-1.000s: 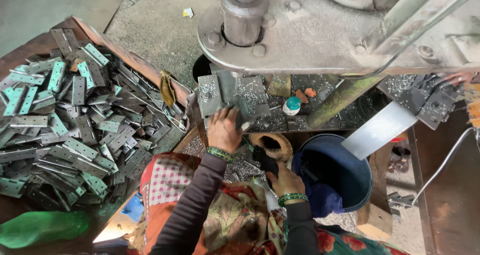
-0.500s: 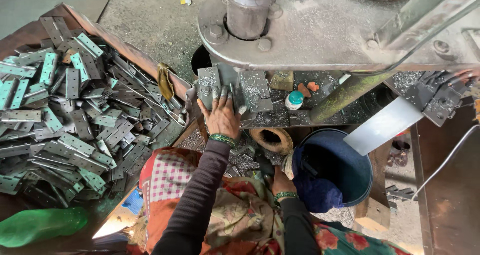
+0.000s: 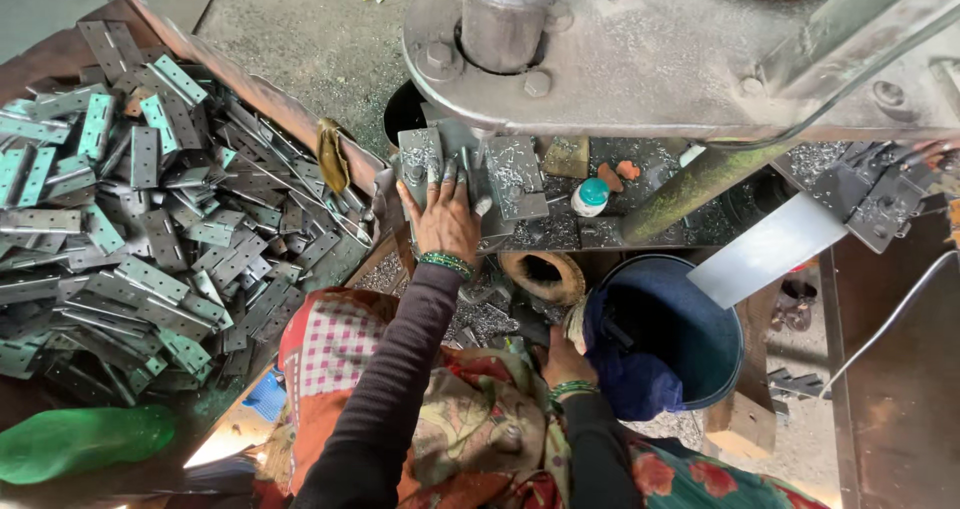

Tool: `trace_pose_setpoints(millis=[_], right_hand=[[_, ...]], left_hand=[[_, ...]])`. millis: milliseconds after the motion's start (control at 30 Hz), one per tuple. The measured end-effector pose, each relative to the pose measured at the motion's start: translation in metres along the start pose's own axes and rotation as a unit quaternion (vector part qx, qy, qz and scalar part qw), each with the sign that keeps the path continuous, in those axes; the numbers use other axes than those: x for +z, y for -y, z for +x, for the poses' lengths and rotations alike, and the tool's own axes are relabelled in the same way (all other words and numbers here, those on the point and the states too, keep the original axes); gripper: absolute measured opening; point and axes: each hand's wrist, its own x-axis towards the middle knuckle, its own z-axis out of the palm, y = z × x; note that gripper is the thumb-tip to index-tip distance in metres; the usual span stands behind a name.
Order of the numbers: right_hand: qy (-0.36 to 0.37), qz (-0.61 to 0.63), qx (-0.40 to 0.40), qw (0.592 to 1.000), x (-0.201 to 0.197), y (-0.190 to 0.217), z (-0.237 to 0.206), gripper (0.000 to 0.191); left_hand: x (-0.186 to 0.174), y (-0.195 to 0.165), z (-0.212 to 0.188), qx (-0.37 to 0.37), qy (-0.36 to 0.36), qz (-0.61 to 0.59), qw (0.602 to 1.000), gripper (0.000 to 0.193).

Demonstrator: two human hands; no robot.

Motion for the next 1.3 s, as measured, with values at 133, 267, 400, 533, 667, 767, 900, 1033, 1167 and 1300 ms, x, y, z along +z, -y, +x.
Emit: trace_pose_setpoints(millis=[133,267,400,533,667,767,900,1033,1167,1300], right_hand=[[-0.021,0.015,-0.031,0.999,0.000,-0.001,0.002,0.064],[0.061,0.011,0.022,0.998,-0.009,-0.004,0.005,0.059],[-0.026,-0.004,0.000,1.000,-0.015,-0.003,0.003,0.053],[0.000,0.019,0.013,1.000,-0.009,0.001,0.000,0.054],[0.058,0.025,0.022,0.998,-0.003,0.005,-0.002,0.056],[0.002,0.003,-0.003,1.000,-0.005,0.003,0.000,0.050],[0.020,0.002,0.005,1.000,-0.011,-0.002,0.003,0.059],[-0.030,0.003,-0.015,0.999,-0.009,-0.004,0.005,0.053],[0.043,0.003,-0.002,0.999,0.001,0.000,0.009,0.059],[0.058,-0.015,-0.007,0.998,0.001,0.007,0.013,0.065]], left_hand=[[-0.010,0.007,-0.016,0.024,-0.005,-0.018,1.000,0.052],[-0.021,0.006,-0.019,0.074,-0.062,0.010,0.995,0.051],[-0.020,0.007,-0.008,0.036,0.094,0.057,0.993,0.047],[-0.010,0.005,0.010,0.037,0.048,0.070,0.996,0.046],[-0.008,0.006,0.005,0.041,0.058,0.060,0.996,0.051],[-0.013,0.008,-0.001,0.041,0.082,0.047,0.995,0.050],[-0.014,0.008,0.007,0.023,0.125,0.063,0.990,0.053],[-0.007,0.008,0.025,0.029,0.045,0.065,0.996,0.059],[-0.009,0.007,0.032,0.029,0.036,0.071,0.996,0.055],[-0.020,0.004,0.015,0.034,0.052,0.071,0.996,0.040]])
